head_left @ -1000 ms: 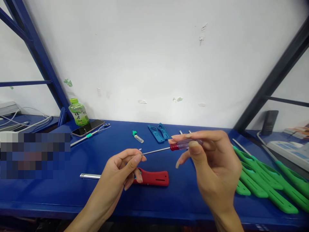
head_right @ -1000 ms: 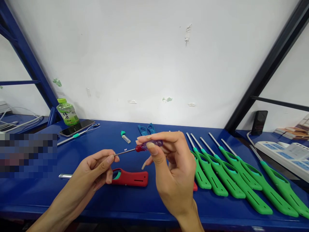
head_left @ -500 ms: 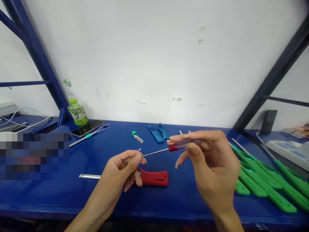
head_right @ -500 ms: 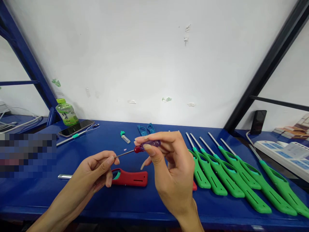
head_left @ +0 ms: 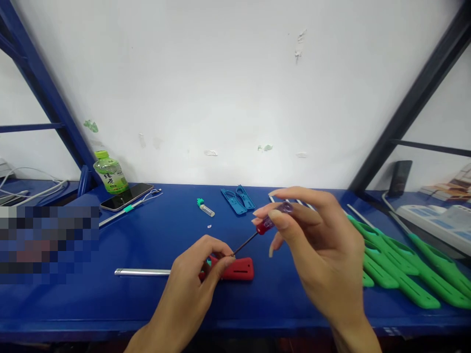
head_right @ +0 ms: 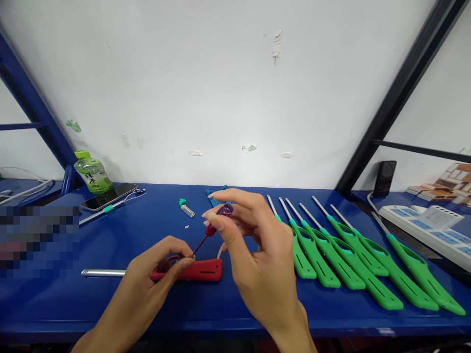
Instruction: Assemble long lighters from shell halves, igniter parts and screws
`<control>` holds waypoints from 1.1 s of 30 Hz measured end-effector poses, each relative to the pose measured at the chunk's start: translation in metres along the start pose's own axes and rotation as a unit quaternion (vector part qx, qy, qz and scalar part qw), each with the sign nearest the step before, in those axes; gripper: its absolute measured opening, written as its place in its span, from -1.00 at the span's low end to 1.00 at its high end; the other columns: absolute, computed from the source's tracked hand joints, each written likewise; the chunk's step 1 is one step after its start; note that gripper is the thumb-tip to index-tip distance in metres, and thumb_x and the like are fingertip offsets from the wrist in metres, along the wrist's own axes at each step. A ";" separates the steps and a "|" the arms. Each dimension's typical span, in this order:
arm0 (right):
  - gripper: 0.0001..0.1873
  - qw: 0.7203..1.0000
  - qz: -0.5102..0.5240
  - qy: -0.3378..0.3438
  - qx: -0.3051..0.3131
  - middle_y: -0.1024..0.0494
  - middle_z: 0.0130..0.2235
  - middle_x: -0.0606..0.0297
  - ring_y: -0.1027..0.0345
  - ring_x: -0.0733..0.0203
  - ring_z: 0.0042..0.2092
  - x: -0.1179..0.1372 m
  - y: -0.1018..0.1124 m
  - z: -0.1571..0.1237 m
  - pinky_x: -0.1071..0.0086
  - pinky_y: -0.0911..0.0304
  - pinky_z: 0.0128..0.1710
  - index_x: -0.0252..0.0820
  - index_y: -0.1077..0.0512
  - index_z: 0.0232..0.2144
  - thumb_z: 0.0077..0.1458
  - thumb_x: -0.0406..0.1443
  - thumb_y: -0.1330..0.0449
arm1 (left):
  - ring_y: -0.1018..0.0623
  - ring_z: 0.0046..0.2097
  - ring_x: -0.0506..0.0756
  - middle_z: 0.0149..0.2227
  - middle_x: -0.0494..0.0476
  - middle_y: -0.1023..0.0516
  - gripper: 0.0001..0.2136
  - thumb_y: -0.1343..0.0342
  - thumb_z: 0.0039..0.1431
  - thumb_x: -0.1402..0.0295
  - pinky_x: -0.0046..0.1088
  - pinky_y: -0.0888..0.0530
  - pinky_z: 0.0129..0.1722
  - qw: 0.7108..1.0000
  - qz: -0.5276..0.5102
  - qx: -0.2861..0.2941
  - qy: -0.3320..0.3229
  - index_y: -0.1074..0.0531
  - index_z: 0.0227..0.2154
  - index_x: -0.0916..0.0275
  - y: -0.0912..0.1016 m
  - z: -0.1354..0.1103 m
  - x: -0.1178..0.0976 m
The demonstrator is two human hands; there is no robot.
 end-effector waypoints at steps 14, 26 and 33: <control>-0.87 0.966 -0.170 -0.047 0.190 -0.70 -0.29 0.56 -0.57 0.34 -0.34 -0.015 -0.015 0.002 0.51 -0.34 -0.42 0.06 -0.59 -0.17 0.41 -0.33 -0.27 | -0.50 -0.09 0.17 -0.17 0.04 -0.61 -0.82 -0.15 0.41 0.57 -0.26 -0.44 -0.04 0.988 0.069 0.113 -0.082 -0.53 -0.27 0.16 -0.060 0.010 0.001; -0.75 0.960 -0.203 -0.054 0.183 -0.76 0.00 0.38 -0.67 0.10 -0.04 -0.023 -0.012 0.002 0.28 -0.51 -0.10 0.07 -0.64 0.03 0.45 -0.29 -0.20 | -0.56 -0.10 0.18 -0.14 0.07 -0.61 -0.84 -0.08 0.47 0.50 -0.21 -0.45 -0.02 0.981 0.112 0.141 -0.078 -0.53 -0.20 0.18 -0.063 0.007 0.007; -0.83 0.949 -0.259 -0.036 0.174 -0.66 -0.20 0.38 -0.55 0.20 -0.26 -0.026 -0.015 0.002 0.33 -0.40 -0.30 0.09 -0.61 -0.04 0.41 -0.31 -0.26 | -0.55 0.04 0.25 0.04 0.11 -0.63 -0.80 -0.19 0.44 0.42 -0.10 -0.45 0.07 0.973 0.135 0.158 -0.099 -0.56 0.05 0.11 -0.057 -0.007 0.012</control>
Point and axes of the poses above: each hand's wrist, its own z-axis towards the middle knuckle, its own y-axis out of the back of the hand, x = y × z, the point moved 9 cm from there along z, towards the middle knuckle
